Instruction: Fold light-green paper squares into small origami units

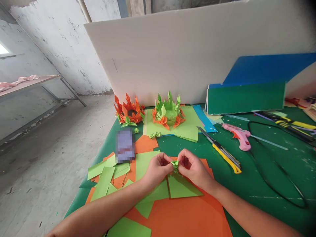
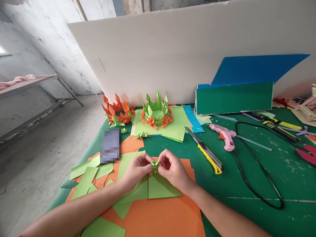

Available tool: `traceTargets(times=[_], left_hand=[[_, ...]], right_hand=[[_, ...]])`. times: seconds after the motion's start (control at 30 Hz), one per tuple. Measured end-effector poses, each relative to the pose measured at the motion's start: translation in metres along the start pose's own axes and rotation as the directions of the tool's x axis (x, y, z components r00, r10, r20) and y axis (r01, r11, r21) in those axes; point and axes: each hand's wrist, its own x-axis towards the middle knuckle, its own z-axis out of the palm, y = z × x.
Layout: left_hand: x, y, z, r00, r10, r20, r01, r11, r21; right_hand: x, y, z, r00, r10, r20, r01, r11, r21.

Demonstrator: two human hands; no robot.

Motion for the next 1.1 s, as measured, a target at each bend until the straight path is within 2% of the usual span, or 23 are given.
traceTargets(times=[0.07, 0.17, 0.3, 0.4, 0.5, 0.6, 0.67, 0.7, 0.77, 0.83, 0.9, 1.1], left_hand=[[0.002, 0.002, 0.001, 1.000, -0.022, 0.006, 0.022, 0.996, -0.084], [0.002, 0.005, 0.001, 1.000, 0.030, -0.003, -0.030, 0.994, -0.108], [0.003, 0.007, -0.001, 0.977, 0.204, -0.065, -0.207, 0.977, -0.049], [0.003, 0.004, -0.004, 0.931, 0.348, -0.109, -0.348, 0.937, 0.017], [0.003, 0.000, -0.007, 0.836, 0.542, -0.084, -0.521, 0.833, 0.185], [0.003, -0.003, -0.010, 0.678, 0.734, 0.037, -0.688, 0.615, 0.386], [0.002, -0.006, -0.012, 0.575, 0.807, 0.138, -0.753, 0.456, 0.474], [0.001, -0.007, -0.013, 0.537, 0.823, 0.184, -0.772, 0.393, 0.499], [0.000, -0.008, -0.014, 0.496, 0.832, 0.249, -0.789, 0.312, 0.529], [-0.001, -0.008, -0.015, 0.492, 0.821, 0.290, -0.792, 0.283, 0.541], [-0.001, -0.008, -0.015, 0.510, 0.803, 0.309, -0.783, 0.285, 0.552], [0.001, -0.008, -0.014, 0.539, 0.793, 0.284, -0.767, 0.323, 0.555]], right_hand=[[0.001, -0.001, -0.001, 0.998, 0.041, 0.038, -0.043, 0.998, 0.055], [0.004, -0.004, -0.002, 0.995, 0.084, 0.051, -0.089, 0.989, 0.115], [0.004, -0.006, -0.003, 0.998, 0.066, -0.014, -0.064, 0.990, 0.123], [0.002, -0.006, -0.003, 0.991, 0.116, 0.071, -0.125, 0.984, 0.129], [-0.001, -0.006, -0.002, 0.966, 0.162, 0.200, -0.194, 0.969, 0.155], [-0.002, -0.006, 0.000, 0.953, 0.174, 0.250, -0.231, 0.946, 0.225], [-0.002, -0.006, 0.002, 0.955, 0.162, 0.249, -0.231, 0.933, 0.277], [-0.002, -0.006, 0.002, 0.957, 0.155, 0.246, -0.228, 0.926, 0.301], [-0.001, -0.007, 0.003, 0.958, 0.149, 0.244, -0.226, 0.916, 0.331], [-0.001, -0.007, 0.003, 0.961, 0.160, 0.228, -0.231, 0.915, 0.330], [0.000, -0.007, 0.002, 0.964, 0.184, 0.192, -0.238, 0.919, 0.314], [0.000, -0.003, 0.003, 0.969, 0.198, 0.149, -0.237, 0.919, 0.316]])
